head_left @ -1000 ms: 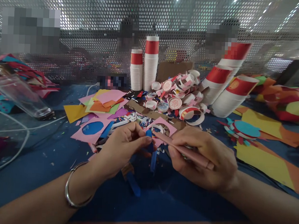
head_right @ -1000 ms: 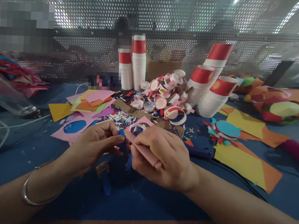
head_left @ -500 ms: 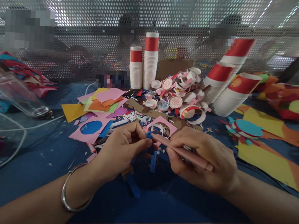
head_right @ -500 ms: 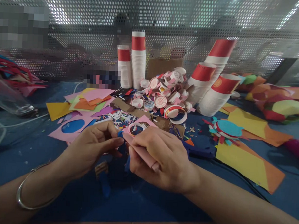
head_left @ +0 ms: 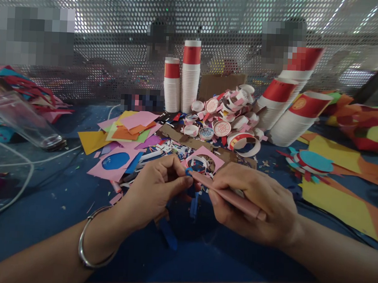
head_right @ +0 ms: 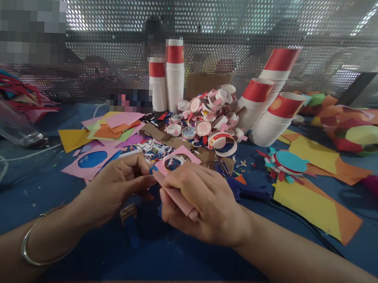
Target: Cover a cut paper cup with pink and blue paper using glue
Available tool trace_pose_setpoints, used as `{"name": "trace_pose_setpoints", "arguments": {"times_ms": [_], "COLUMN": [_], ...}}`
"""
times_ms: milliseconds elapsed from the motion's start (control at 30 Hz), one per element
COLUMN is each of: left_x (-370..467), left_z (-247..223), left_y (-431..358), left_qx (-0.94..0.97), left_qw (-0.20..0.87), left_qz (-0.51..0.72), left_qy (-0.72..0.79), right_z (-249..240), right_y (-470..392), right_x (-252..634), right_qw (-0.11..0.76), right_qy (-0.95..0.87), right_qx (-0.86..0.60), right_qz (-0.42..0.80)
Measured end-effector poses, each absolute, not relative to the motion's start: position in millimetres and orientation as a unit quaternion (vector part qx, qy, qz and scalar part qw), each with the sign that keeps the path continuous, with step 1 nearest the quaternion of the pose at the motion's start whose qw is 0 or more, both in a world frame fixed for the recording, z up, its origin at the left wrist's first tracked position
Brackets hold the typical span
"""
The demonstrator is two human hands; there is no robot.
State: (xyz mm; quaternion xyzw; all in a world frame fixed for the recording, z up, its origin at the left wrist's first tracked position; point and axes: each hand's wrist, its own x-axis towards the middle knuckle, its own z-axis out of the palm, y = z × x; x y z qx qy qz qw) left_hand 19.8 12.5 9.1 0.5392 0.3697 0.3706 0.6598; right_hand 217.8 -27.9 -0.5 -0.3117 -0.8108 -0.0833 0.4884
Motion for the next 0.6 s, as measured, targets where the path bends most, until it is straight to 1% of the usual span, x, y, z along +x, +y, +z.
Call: {"name": "trace_pose_setpoints", "arguments": {"times_ms": [300, 600], "left_x": [20.8, 20.9], "left_z": [9.3, 9.3], "left_y": [12.1, 12.4], "left_qx": [0.552, 0.528], "left_qw": [0.641, 0.667], "left_qz": [0.377, 0.377], "left_qy": [0.377, 0.367], "right_z": [0.2, 1.1], "right_y": [-28.1, -26.6], "right_x": [218.5, 219.7], "right_qw": [0.486, 0.493], "right_qy": [-0.816, -0.809], "right_qx": [-0.301, -0.304], "right_qz": [-0.084, -0.097]}}
